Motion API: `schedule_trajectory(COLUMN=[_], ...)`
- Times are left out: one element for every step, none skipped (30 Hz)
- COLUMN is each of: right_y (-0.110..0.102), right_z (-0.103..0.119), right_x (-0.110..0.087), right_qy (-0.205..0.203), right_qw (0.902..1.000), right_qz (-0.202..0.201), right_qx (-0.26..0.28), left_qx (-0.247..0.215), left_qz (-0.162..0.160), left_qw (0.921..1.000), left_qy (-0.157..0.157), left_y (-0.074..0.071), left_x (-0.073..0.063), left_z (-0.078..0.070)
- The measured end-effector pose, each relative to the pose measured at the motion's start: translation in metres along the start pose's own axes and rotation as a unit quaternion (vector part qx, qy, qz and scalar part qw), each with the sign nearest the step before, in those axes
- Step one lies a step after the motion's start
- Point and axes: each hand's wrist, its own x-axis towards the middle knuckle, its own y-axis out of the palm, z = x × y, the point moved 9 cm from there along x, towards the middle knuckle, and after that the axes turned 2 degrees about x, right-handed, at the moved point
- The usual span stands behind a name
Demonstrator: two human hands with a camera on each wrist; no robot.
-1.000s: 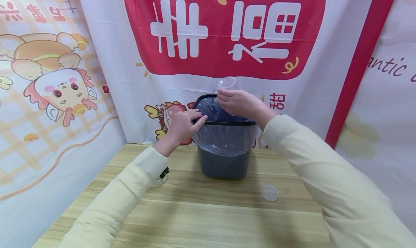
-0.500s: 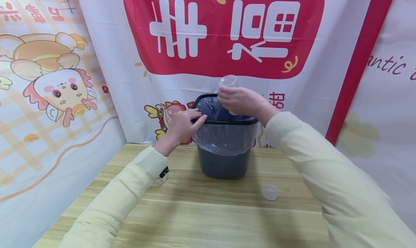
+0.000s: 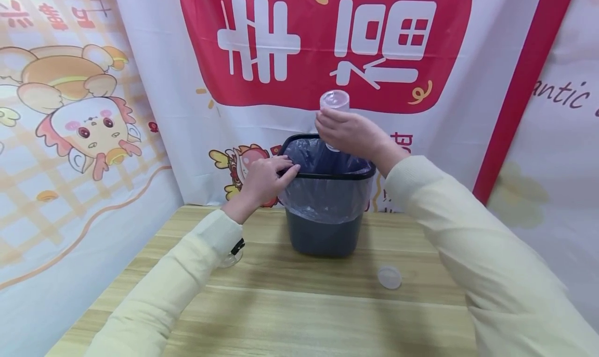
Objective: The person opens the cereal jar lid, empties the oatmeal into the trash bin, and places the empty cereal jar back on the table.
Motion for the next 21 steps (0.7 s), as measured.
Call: schedule_trajectory(right_y=[0.001, 0.001, 0.001, 0.000, 0.000, 0.000, 0.000, 0.000, 0.000, 0.000, 0.000, 0.001, 0.001, 0.001, 0.001, 0.001, 0.001, 0.002, 0.002, 0.002, 0.003], right_z=[-0.001, 0.000, 0.004, 0.008, 0.012, 0.016, 0.017, 0.016, 0.013, 0.009, 0.005, 0.004, 0.004, 0.007, 0.011, 0.014, 0.018, 0.019, 0.019, 0.016, 0.011], right_x=[0.000, 0.000, 0.000, 0.000, 0.000, 0.000, -0.001, -0.002, -0.002, -0.002, -0.003, -0.003, -0.002, -0.002, -0.002, -0.002, -0.002, -0.002, -0.003, -0.004, -0.004], right_qy=[0.003, 0.000, -0.011, -0.025, -0.039, -0.048, -0.052, -0.048, -0.039, -0.025, -0.013, -0.004, -0.004, -0.011, -0.021, -0.031, -0.038, -0.040, -0.037, -0.027, -0.012], right_qw=[1.0000, 1.0000, 0.9999, 0.9997, 0.9992, 0.9986, 0.9984, 0.9985, 0.9988, 0.9992, 0.9993, 0.9995, 0.9995, 0.9994, 0.9992, 0.9988, 0.9983, 0.9982, 0.9983, 0.9985, 0.9987], right_qz=[0.002, -0.001, -0.003, -0.005, -0.006, -0.008, -0.008, -0.007, -0.006, -0.007, -0.007, -0.006, -0.006, -0.006, -0.006, -0.008, -0.007, -0.005, -0.005, -0.005, -0.004], right_qx=[-0.004, -0.003, 0.001, 0.005, 0.011, 0.018, 0.020, 0.025, 0.029, 0.031, 0.033, 0.031, 0.030, 0.032, 0.034, 0.036, 0.043, 0.044, 0.045, 0.047, 0.048], left_qx=[-0.002, -0.002, -0.002, -0.002, -0.002, 0.000, 0.000, 0.000, -0.001, 0.000, 0.000, -0.001, -0.001, -0.002, -0.001, -0.001, -0.001, -0.002, -0.003, -0.001, 0.000], left_qz=[0.000, 0.001, 0.002, 0.004, 0.005, 0.006, 0.005, 0.004, 0.001, -0.001, -0.002, -0.003, -0.002, 0.000, 0.002, 0.005, 0.006, 0.006, 0.005, 0.003, 0.000], left_qw=[1.0000, 1.0000, 1.0000, 1.0000, 0.9999, 0.9999, 1.0000, 1.0000, 1.0000, 1.0000, 1.0000, 1.0000, 1.0000, 1.0000, 1.0000, 1.0000, 0.9999, 0.9999, 1.0000, 1.0000, 1.0000], left_qy=[-0.001, -0.002, -0.005, -0.007, -0.009, -0.009, -0.008, -0.007, -0.005, -0.003, -0.003, -0.002, -0.002, -0.004, -0.006, -0.008, -0.010, -0.009, -0.008, -0.007, -0.004], left_y=[0.000, 0.000, 0.000, 0.001, 0.001, 0.001, 0.001, 0.001, 0.000, 0.000, -0.001, -0.001, -0.001, 0.000, 0.001, 0.001, 0.002, 0.002, 0.002, 0.002, 0.002], left_x=[0.000, 0.000, 0.000, 0.000, -0.001, -0.001, 0.000, 0.000, 0.000, 0.001, 0.001, 0.002, 0.002, 0.002, 0.002, 0.001, 0.001, 0.001, 0.001, 0.001, 0.002], left_z=[0.000, 0.000, 0.001, 0.001, 0.001, 0.001, 0.001, 0.001, 0.000, 0.000, 0.000, 0.000, 0.000, 0.000, 0.001, 0.001, 0.002, 0.001, 0.001, 0.001, 0.000])
